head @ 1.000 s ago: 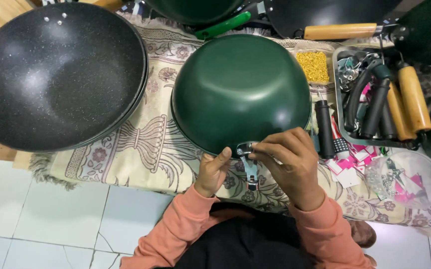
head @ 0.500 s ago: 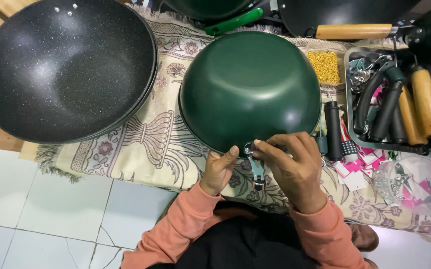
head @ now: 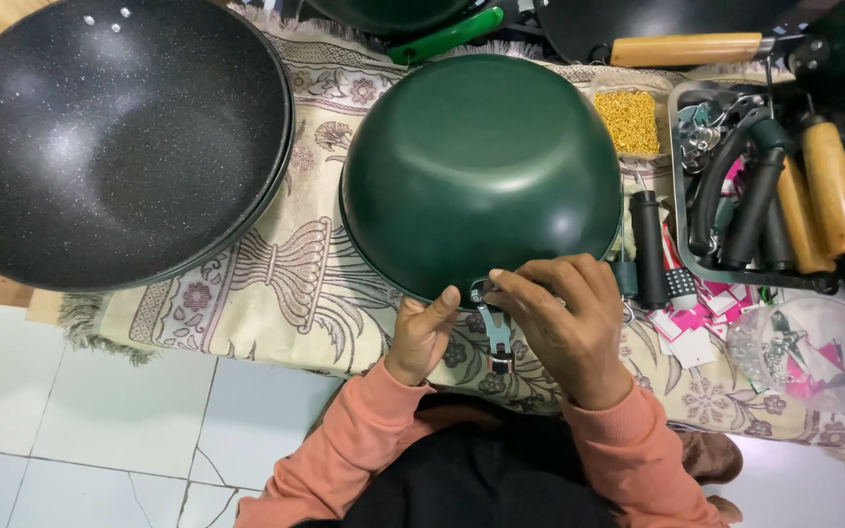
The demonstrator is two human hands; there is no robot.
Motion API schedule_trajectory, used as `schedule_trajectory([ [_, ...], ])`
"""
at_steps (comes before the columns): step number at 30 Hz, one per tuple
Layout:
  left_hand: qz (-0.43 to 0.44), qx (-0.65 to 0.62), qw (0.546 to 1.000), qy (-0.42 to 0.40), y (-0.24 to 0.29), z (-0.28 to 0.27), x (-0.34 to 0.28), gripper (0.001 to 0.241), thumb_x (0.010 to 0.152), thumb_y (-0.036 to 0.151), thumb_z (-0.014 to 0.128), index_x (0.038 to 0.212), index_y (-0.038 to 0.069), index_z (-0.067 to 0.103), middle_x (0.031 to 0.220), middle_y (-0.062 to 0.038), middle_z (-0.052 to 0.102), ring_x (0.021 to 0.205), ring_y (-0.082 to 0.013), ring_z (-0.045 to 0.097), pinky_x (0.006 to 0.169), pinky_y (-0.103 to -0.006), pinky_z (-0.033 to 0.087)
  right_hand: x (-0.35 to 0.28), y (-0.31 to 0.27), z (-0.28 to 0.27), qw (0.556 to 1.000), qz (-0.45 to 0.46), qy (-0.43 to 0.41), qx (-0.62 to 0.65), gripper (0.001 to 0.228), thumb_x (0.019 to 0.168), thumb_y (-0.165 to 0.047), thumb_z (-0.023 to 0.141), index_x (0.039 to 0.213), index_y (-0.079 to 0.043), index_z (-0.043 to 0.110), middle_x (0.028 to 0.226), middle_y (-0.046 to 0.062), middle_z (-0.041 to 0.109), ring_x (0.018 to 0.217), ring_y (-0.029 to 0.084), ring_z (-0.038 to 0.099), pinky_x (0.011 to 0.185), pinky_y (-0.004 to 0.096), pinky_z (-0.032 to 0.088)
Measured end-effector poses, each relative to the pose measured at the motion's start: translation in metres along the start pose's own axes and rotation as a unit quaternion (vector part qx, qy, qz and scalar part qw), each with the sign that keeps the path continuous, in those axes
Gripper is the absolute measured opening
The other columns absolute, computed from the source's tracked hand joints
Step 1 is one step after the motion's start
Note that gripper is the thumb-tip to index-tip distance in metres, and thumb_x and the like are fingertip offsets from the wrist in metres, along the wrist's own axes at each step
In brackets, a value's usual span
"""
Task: Assembling a handle onto a wok using a screwdriver
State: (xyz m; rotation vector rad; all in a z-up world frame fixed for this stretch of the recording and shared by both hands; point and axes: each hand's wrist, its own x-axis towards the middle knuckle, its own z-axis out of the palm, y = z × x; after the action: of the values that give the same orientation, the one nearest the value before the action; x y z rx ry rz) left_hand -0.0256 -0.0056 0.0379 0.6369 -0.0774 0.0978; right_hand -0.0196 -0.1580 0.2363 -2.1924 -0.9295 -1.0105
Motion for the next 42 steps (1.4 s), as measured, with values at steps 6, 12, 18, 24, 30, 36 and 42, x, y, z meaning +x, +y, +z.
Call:
schedule_trajectory([
  [6, 0.003, -0.005, 1.0, -0.003, 0.039, 0.046, 0.003, 0.046, 0.098, 0.0, 0.057, 0.144, 0.0, 0.055, 0.137, -0.019, 0.063, 0.129, -0.0338, 0.058, 0.109, -0.0527, 0.048, 0.0, 0.003, 0.002, 1.0, -0.023, 0.005, -0.005, 0.014, 0.089, -0.011, 0.085, 0.098, -0.018, 0.078, 0.091, 0.004, 0.067, 0.078, 0.025, 0.063, 0.068, 0.036, 0.052],
  [12, -0.006, 0.002, 1.0, 0.001, -0.004, -0.007, 0.0, 0.045, 0.098, 0.001, 0.056, 0.144, 0.0, 0.055, 0.137, -0.019, 0.063, 0.129, -0.0333, 0.057, 0.108, -0.0527, 0.048, -0.015, 0.008, 0.006, 1.0, -0.02, 0.017, 0.015, 0.016, 0.087, -0.01, 0.086, 0.099, -0.018, 0.08, 0.091, 0.003, 0.07, 0.078, 0.023, 0.064, 0.07, 0.035, 0.052],
  [18, -0.015, 0.003, 1.0, 0.008, -0.051, -0.065, -0.007, 0.044, 0.098, 0.001, 0.057, 0.142, 0.0, 0.057, 0.135, -0.018, 0.065, 0.128, -0.0306, 0.059, 0.107, -0.0502, 0.049, -0.009, 0.008, 0.007, 0.995, 0.03, 0.059, 0.072, 0.004, 0.09, -0.014, 0.084, 0.089, -0.016, 0.081, 0.088, 0.0, 0.075, 0.074, 0.02, 0.061, 0.072, 0.029, 0.05],
  [24, -0.012, -0.002, 1.0, 0.007, -0.012, -0.014, -0.003, 0.043, 0.098, 0.0, 0.057, 0.14, -0.002, 0.058, 0.134, -0.02, 0.065, 0.127, -0.0329, 0.059, 0.107, -0.053, 0.049, -0.011, 0.005, 0.008, 0.999, -0.013, 0.03, 0.033, 0.009, 0.088, -0.011, 0.085, 0.096, -0.014, 0.082, 0.093, 0.003, 0.075, 0.078, 0.023, 0.063, 0.072, 0.034, 0.052],
  [30, -0.019, 0.0, 1.0, 0.015, -0.105, -0.128, -0.015, 0.044, 0.097, 0.0, 0.057, 0.141, -0.002, 0.057, 0.135, -0.02, 0.065, 0.127, -0.0333, 0.059, 0.106, -0.0528, 0.049, -0.005, 0.0, 0.009, 0.997, -0.019, 0.042, 0.065, 0.007, 0.091, -0.008, 0.081, 0.097, -0.009, 0.081, 0.095, 0.007, 0.076, 0.079, 0.024, 0.065, 0.072, 0.033, 0.058],
  [36, 0.003, 0.0, 1.0, -0.014, 0.024, 0.024, 0.002, 0.043, 0.1, 0.001, 0.057, 0.142, 0.0, 0.057, 0.136, -0.017, 0.065, 0.129, -0.0299, 0.057, 0.107, -0.0492, 0.05, -0.001, -0.003, 0.009, 0.996, 0.005, 0.036, 0.082, 0.012, 0.085, 0.0, 0.085, 0.094, -0.007, 0.08, 0.091, 0.009, 0.076, 0.074, 0.024, 0.065, 0.067, 0.033, 0.06],
  [42, 0.007, -0.007, 1.0, -0.015, 0.031, 0.036, 0.003, 0.044, 0.099, 0.0, 0.057, 0.143, -0.003, 0.055, 0.139, -0.019, 0.062, 0.131, -0.0323, 0.055, 0.109, -0.0514, 0.048, 0.001, -0.004, 0.008, 0.997, 0.029, 0.03, 0.071, 0.013, 0.086, -0.003, 0.085, 0.097, -0.01, 0.082, 0.085, 0.006, 0.07, 0.067, 0.024, 0.06, 0.058, 0.034, 0.054],
])
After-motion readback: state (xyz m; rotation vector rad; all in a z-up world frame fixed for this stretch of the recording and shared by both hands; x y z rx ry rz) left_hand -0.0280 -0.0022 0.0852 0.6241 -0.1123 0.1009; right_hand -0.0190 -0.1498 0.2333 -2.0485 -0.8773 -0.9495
